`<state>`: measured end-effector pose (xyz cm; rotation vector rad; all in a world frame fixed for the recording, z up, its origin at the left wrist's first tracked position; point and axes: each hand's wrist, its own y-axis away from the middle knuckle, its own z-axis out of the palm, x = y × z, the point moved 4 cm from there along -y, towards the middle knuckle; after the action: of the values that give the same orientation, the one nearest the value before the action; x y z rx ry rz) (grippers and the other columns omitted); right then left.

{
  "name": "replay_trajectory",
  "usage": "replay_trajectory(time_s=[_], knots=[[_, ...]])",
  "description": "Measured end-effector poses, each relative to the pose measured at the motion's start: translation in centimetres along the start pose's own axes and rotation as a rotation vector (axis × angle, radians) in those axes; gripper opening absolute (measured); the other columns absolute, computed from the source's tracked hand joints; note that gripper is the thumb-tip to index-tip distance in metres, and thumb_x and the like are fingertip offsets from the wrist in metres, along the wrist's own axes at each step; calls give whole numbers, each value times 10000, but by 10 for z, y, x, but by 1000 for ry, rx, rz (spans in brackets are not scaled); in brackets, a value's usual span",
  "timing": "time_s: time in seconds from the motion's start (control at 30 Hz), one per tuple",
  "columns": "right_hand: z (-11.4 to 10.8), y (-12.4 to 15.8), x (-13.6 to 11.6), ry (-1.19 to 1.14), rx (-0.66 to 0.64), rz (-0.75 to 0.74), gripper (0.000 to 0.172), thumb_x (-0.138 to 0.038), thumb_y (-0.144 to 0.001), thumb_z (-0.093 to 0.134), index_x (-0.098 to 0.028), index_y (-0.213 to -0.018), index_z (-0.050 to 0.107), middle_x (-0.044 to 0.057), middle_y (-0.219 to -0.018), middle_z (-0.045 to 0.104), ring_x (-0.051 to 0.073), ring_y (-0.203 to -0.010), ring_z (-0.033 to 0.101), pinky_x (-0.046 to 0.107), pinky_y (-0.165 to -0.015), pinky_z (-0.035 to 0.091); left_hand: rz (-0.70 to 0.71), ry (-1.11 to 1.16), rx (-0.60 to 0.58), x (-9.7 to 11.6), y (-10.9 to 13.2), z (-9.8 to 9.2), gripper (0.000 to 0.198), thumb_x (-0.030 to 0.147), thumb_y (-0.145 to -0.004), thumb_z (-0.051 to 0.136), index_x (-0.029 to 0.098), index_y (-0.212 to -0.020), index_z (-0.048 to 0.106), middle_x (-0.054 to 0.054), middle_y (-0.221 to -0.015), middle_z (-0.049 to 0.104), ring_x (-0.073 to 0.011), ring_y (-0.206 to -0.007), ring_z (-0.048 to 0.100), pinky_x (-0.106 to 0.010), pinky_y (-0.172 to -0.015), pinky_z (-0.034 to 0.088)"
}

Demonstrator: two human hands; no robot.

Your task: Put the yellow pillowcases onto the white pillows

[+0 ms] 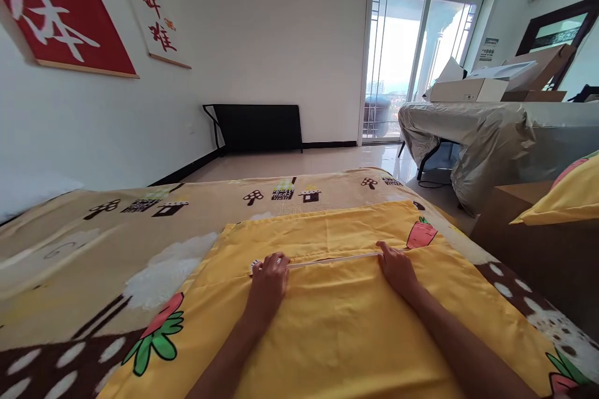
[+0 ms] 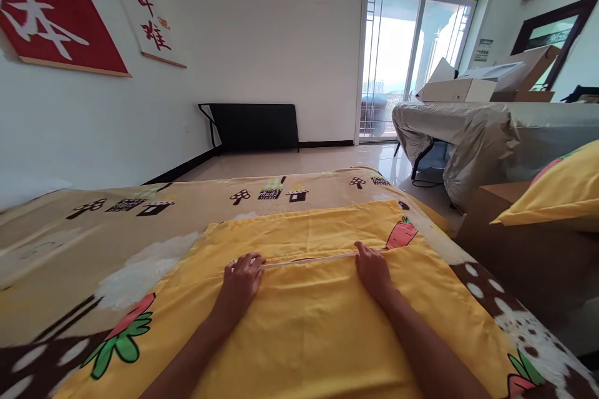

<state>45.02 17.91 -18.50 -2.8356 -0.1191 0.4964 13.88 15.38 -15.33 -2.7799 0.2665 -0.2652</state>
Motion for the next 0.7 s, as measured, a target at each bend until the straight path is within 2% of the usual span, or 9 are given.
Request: replay_trajectory(time_s=[0.13,0.23,0.3,0.33,0.4,0.53,0.6,0.67,0.7], knots=[[-6,20,-36,-77,15,-101,413,-197,-939,265,-157,-1262,519,111,-1241,607,197,-1135,557,298,-956,407,219,155,-157,56,21,4,408,220,-907,359,194,-1276,531,-67,-1337,551,-182,-1256,474,-338,-1055,366],[4,48,-83,-220,-160,-340,477,-332,-966,260,-185,-1392,418,81,-1404,483,181,-1295,436,317,-1080,318,332,248,-285,92,40,16,498,329,-951,277,178,-1416,374,-90,-1474,371,-204,-1368,331,-408,-1136,277],[7,64,-95,-218,-288,-458,537,-440,-964,267,-224,-1453,321,59,-1494,347,196,-1386,297,389,-1141,214,354,233,-345,92,51,20,530,428,-952,261,226,-1437,332,-72,-1495,322,-216,-1387,292,-461,-1152,228],[5,68,-89,-187,-328,-470,558,-484,-959,264,-247,-1463,294,48,-1519,289,203,-1410,237,422,-1152,170,339,209,-364,83,57,19,537,468,-946,256,263,-1438,321,-52,-1501,306,-218,-1393,277,-481,-1151,215],[-5,71,-54,-107,-378,-415,584,-547,-947,241,-281,-1465,273,33,-1540,215,205,-1428,173,453,-1156,128,249,132,-367,44,70,11,525,498,-936,257,328,-1428,320,-12,-1508,285,-217,-1399,262,-503,-1141,218],[-39,72,61,128,-307,-167,624,-583,-930,221,-267,-1466,265,33,-1537,217,218,-1433,137,484,-1155,95,-87,-102,-287,-84,113,-19,529,433,-924,255,291,-1428,325,-21,-1503,290,-226,-1391,276,-517,-1111,260],[-51,74,99,221,-263,-94,615,-563,-927,249,-259,-1461,287,41,-1529,245,230,-1428,159,498,-1149,112,-167,-212,-286,-136,136,-31,518,362,-884,317,254,-1376,437,-30,-1470,355,-247,-1370,320,-527,-1095,286],[-57,74,106,286,-217,-50,598,-511,-926,290,-226,-1451,325,77,-1517,274,252,-1419,194,519,-1141,117,-137,-291,-239,-154,145,-41,487,278,-841,337,217,-1248,596,-73,-1410,446,-300,-1332,378,-584,-1083,265],[-58,72,96,293,-191,-53,592,-484,-927,302,-206,-1449,334,95,-1515,273,258,-1417,203,520,-1139,113,-96,-303,-210,-147,144,-46,485,255,-832,332,206,-1217,623,-82,-1401,456,-307,-1332,378,-588,-1095,237]])
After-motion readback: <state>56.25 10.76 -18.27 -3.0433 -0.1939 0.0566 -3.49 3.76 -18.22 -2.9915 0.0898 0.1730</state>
